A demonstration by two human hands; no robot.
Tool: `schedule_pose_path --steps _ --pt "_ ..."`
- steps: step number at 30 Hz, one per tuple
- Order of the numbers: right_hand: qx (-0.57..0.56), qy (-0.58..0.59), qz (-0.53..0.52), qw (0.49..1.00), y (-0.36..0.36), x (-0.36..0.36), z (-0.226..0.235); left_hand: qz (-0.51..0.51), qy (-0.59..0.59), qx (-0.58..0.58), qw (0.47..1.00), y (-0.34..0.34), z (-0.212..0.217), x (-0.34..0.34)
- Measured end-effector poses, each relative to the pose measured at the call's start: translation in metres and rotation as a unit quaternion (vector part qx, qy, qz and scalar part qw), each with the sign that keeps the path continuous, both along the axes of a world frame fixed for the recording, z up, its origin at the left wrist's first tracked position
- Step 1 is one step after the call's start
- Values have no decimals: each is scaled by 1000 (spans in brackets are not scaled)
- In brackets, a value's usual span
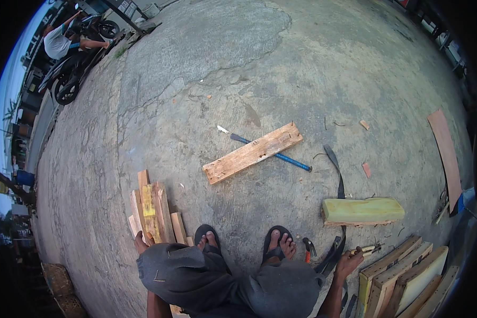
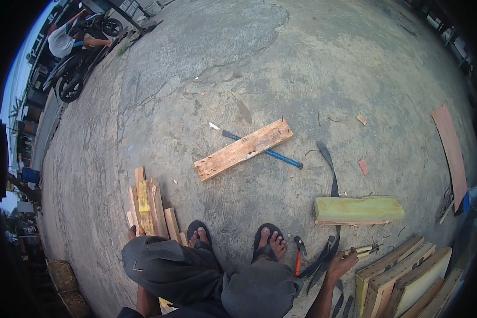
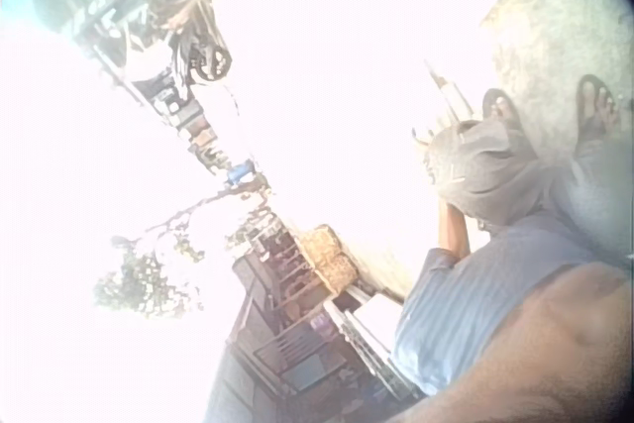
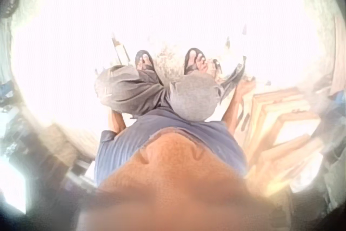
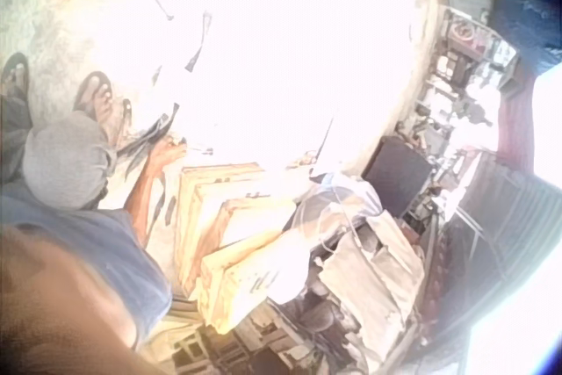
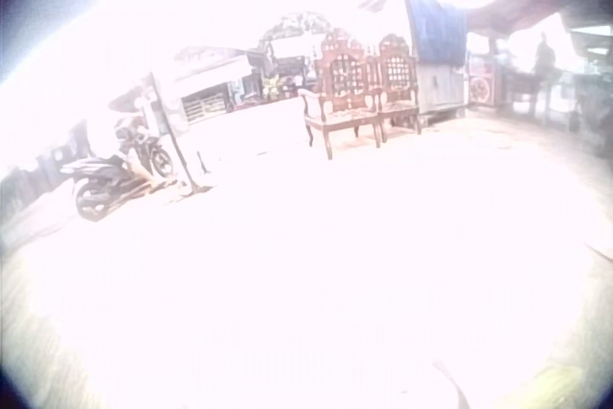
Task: The person uses a hammer and pliers to remove nails from wooden planks. They repeatedly strike the planks to separate them and pull out nails, then place the separated pieces on the ground.
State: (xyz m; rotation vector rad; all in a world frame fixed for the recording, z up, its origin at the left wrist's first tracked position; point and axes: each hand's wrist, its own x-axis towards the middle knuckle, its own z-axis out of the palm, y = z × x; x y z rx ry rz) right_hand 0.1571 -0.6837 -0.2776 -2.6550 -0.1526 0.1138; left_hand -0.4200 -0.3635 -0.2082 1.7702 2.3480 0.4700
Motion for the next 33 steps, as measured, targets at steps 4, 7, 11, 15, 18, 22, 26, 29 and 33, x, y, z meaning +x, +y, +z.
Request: schedule_pose_path --steps 4,7,11,15,18,22,26,29,33 --pt "33 148 153 977 21 -81 -8 -396 -30 -41 917 135 2 185" --pt "-37 208 154 965 30 -115 4 -517 21 -38 855 184 -42 272" --pt "-31 272 152 950 18 -131 19 -479 110 -180 852 205 -83 326" --pt "-55 277 178 943 7 -145 16 -454 154 -290 828 210 -81 356" --pt "-50 222 194 954 1 -136 2 -441 77 -339 827 226 -90 330" --pt "-27 173 175 969 15 -107 18 -398 -106 -417 810 201 -42 313" --pt "26 162 126 978 11 -78 14 -440 -106 -396 799 185 -17 279" --pt "33 94 21 995 12 -61 9 -483 -31 -363 796 175 -5 271" --pt "22 174 1 984 -4 -51 1 -486 57 -366 792 169 2 271"
